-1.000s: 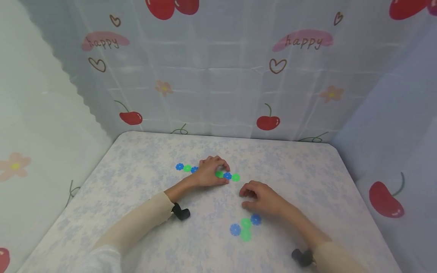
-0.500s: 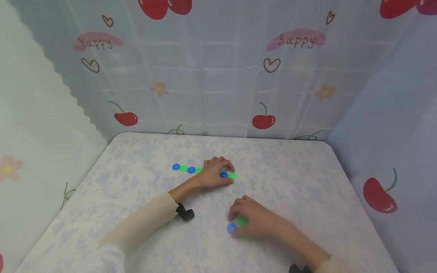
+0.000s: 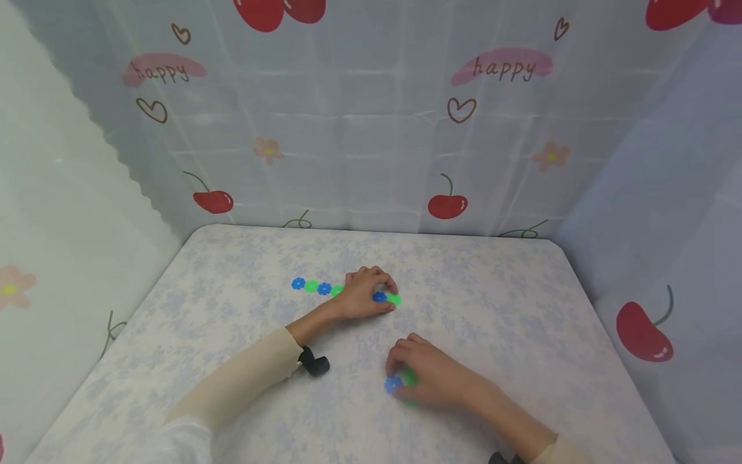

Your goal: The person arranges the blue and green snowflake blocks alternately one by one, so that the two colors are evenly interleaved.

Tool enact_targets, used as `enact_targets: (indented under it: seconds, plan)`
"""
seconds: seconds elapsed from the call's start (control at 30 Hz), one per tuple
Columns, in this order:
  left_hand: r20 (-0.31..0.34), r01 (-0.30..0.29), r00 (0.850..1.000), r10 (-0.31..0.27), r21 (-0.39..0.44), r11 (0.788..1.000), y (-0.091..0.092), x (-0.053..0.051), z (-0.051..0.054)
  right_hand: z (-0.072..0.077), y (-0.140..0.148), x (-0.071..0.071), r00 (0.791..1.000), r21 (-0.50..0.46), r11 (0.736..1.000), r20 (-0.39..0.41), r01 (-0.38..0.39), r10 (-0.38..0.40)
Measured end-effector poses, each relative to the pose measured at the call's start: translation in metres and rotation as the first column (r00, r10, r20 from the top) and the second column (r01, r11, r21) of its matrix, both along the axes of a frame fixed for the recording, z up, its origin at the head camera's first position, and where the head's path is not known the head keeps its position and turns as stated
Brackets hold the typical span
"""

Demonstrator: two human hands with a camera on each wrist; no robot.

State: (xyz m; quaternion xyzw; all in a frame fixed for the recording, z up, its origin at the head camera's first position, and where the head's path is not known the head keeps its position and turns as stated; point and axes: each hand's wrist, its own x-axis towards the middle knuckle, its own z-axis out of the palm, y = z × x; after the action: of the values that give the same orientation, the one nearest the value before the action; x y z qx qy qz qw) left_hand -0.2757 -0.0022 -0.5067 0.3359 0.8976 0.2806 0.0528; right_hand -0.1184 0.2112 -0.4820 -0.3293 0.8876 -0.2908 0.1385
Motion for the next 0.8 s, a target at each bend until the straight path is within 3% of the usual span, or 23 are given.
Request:
enact_targets:
  seconds: [0.3,0.8]
  plan:
    - [0.013,0.005,1.000,-0.005,0.007,1.000,-0.001,-0.002,-0.001,0.001,0.003,-0.008,0.998,-0.029,0.998,-0.006,0.055,-0.055]
    - [0.026,0.009,1.000,-0.009,-0.008,1.000,0.000,-0.004,-0.003,-0.007,0.016,-0.031,0.996,-0.144,0.988,-0.053,0.060,-0.068]
